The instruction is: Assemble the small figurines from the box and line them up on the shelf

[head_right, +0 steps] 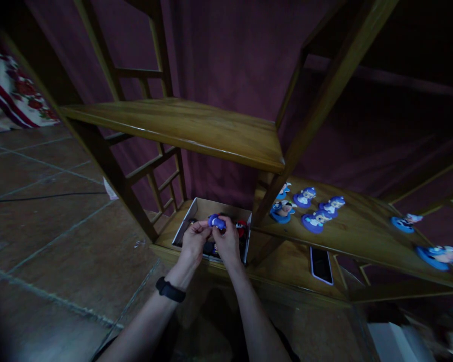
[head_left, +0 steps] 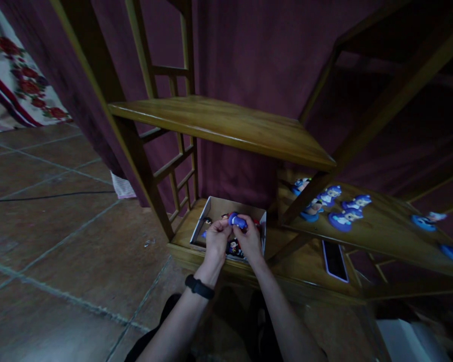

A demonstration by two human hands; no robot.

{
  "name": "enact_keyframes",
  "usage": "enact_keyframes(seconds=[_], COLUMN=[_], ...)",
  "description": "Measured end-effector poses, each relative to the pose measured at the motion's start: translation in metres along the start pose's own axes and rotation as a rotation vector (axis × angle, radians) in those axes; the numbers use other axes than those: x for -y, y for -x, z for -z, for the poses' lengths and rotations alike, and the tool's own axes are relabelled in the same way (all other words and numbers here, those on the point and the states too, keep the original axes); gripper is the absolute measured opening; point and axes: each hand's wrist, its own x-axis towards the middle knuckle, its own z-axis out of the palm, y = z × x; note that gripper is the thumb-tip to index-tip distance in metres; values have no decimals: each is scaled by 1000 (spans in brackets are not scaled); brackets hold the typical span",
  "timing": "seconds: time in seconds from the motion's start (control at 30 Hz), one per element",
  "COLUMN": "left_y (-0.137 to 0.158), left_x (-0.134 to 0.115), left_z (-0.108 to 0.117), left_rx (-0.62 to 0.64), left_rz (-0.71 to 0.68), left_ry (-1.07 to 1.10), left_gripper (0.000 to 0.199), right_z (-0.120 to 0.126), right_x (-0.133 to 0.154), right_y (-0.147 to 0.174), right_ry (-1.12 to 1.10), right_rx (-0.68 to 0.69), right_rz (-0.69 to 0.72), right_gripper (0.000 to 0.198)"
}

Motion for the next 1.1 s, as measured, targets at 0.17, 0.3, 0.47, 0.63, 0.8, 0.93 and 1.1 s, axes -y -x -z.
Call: enact_keyframes(seconds=[0.17,0.3,0.47,0.63,0.8,0.93,1.1], left_y=[5,6,6,3,2,4,5], left_x=[-4,-6,-4,0,2,3,3], left_z=[-1,-2,-1,3,7,5,2], left_rx=[58,69,76,89,86,71,114], left_rz=[49,40,-5,-6,-11,-82,-158], left_ry=[-36,-31,-68,-110,-163,-192,-272], left_gripper=[27,28,26,21,20,16,9], right_z=[5,10,14,20,25,23,24], right_x=[0,-1,-1,3,5,1,-3], right_y=[-3,-5,-6,-7,-7,-8,-9], right_ry=[48,122,186,230,230,165,102], right_rx=[-17,32,56,99,139,135,132], right_rz=[0,44,110,214,226,101,8], right_gripper=[28,27,24,24,24,26,30])
